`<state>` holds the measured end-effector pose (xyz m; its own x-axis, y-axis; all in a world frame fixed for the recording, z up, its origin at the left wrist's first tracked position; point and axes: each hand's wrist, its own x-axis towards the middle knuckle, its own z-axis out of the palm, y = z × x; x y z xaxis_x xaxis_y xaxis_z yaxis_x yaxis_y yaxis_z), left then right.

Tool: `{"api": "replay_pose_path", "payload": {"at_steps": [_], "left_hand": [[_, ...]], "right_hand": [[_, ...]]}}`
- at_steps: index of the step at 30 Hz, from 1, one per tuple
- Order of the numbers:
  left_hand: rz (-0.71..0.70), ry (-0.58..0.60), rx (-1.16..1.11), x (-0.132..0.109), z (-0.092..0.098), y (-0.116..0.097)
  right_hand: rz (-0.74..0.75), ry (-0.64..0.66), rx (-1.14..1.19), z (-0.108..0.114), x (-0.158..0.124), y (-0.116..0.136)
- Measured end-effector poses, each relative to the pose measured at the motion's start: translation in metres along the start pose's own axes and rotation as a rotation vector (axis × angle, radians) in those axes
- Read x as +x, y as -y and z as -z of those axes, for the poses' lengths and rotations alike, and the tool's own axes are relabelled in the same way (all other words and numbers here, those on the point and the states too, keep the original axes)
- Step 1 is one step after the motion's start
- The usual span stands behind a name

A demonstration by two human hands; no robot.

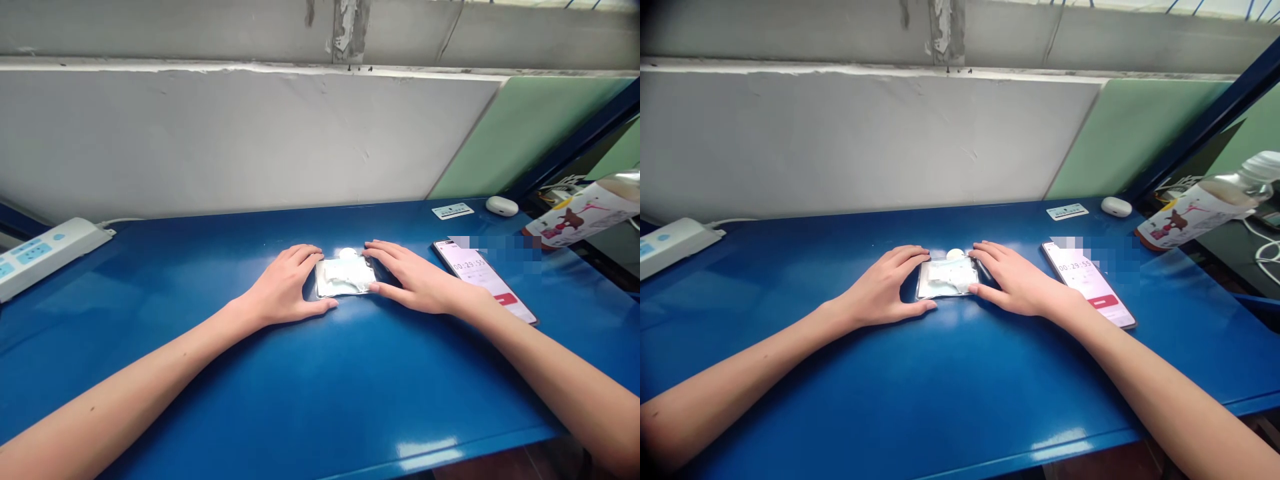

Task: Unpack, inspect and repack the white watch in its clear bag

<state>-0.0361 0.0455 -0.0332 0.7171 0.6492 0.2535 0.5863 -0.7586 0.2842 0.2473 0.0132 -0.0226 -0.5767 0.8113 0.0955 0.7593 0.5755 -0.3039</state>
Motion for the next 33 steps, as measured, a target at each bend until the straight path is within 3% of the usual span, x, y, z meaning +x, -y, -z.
{"api": "replay_pose_path", "payload": {"at_steps": [9,19,23,28,33], "left_hand": [[-0.02,0.029,0.067,-0.003,-0.003,0.002],[-0.029,0.021,0.009,-0.004,-0.002,0.004],[-0.021,0.008,-0.038,-0.004,-0.003,0.004],[0.057,-0.061,-0.104,-0.006,-0.008,0.003],[0.073,-0.067,-0.156,-0.008,-0.007,0.002]], "right_hand": [[0.029,0.006,-0.022,-0.005,0.001,-0.01],[0.153,-0.174,0.005,-0.003,0.002,0.001],[0.047,-0.233,0.263,-0.004,0.003,0.004],[-0.217,-0.231,0.651,-0.003,0.006,0.005],[-0.258,-0.146,0.731,-0.002,0.006,0.006]]}}
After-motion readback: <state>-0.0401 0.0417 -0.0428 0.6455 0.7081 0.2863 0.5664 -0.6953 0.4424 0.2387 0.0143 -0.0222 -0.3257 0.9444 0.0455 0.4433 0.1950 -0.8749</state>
